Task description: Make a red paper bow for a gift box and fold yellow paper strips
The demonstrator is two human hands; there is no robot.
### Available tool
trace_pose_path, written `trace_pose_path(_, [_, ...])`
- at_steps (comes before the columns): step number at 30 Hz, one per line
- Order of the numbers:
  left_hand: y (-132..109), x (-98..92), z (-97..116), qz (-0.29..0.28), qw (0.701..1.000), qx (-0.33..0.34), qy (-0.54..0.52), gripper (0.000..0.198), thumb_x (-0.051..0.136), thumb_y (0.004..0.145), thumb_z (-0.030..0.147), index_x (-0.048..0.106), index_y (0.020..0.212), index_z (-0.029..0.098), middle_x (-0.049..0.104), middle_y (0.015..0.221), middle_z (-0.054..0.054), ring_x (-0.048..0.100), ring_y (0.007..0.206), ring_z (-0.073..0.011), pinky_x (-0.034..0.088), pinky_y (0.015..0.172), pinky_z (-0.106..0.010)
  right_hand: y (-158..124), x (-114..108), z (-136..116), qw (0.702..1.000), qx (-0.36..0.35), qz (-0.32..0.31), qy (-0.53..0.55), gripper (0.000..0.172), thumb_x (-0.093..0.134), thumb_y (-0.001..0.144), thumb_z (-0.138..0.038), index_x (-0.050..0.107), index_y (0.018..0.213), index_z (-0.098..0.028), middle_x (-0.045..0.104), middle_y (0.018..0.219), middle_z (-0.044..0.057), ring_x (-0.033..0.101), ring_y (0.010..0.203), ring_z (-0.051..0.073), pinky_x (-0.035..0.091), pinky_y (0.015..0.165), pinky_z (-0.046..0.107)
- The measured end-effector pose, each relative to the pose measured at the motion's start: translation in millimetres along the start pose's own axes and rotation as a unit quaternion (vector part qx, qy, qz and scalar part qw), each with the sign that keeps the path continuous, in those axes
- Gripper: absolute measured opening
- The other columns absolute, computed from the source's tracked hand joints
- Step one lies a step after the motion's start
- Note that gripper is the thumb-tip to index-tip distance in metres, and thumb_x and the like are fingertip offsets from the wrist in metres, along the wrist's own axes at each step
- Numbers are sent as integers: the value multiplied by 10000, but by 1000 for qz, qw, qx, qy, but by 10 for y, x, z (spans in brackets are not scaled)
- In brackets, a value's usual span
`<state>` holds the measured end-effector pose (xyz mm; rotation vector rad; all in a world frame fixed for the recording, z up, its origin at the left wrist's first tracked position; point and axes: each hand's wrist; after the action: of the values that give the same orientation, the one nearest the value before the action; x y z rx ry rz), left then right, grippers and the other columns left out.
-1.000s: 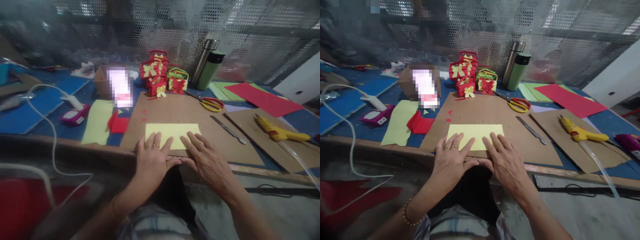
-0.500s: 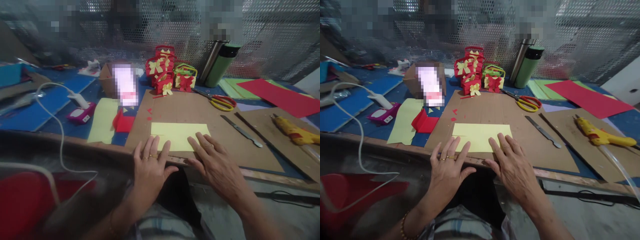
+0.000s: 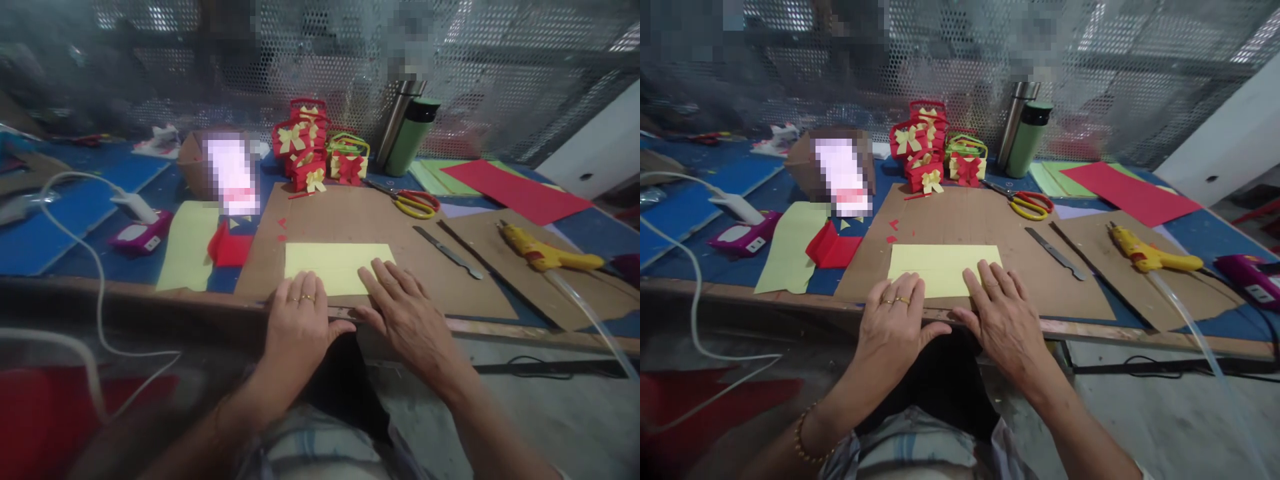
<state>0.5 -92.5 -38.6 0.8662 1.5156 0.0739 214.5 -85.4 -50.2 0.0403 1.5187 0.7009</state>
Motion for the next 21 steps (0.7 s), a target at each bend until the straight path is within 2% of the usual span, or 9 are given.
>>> trace_pose_path(3, [17, 39, 31, -4, 1000, -9, 23, 825, 455, 957, 705, 663, 1349, 11, 676, 1299, -272, 607, 1240, -375, 412, 1077, -481, -1, 25, -15, 1000, 9, 4, 4, 585, 384, 1074, -529, 552, 1495, -159, 535, 1570, 195, 486, 1456, 355, 400, 1183, 547])
trace_pose_path(7, [100, 34, 14, -42, 999, -17, 7, 855, 385, 925, 786, 580, 1509, 192, 698, 1187, -204, 614, 1122, -360, 432, 986, -494, 7, 30, -26, 999, 21, -3, 24, 585, 426, 1061, -533, 546, 1512, -180, 527, 1578, 191, 455, 1485, 356, 357, 1210, 564])
trace_pose_path(10, [214, 3, -19, -76, 997, -27, -18, 842, 392, 902, 817, 594, 1503, 262, 693, 1131, -181, 598, 1029, -342, 427, 951, -497, 20, 21, -27, 999, 25, -8, 23, 596, 431, 1057, -544, 544, 1516, -181, 516, 1589, 187, 458, 1482, 350, 353, 1213, 550])
trace_pose_path(17, [381, -95, 7, -130, 991, -27, -17, 794, 495, 893, 789, 643, 1454, 247, 669, 1186, -211, 572, 1083, -375, 409, 956, -506, 59, -2, 13, 999, 24, -31, 28, 604, 460, 1051, -532, 530, 1532, -172, 493, 1607, 187, 438, 1492, 355, 342, 1221, 553])
trace_pose_path(21, [393, -134, 18, -146, 989, -25, -2, 790, 628, 857, 747, 615, 1476, 255, 659, 1224, -212, 575, 1122, -382, 399, 991, -512, 82, -87, 10, 999, -2, -10, 32, 588, 525, 1023, -550, 576, 1493, -201, 456, 1639, 161, 352, 1543, 391, 291, 1245, 608])
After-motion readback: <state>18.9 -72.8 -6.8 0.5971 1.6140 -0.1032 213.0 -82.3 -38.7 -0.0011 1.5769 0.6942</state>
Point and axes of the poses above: each hand's wrist, its own y-axis towards the middle knuckle, its own x-axis out of the palm, z = x × y
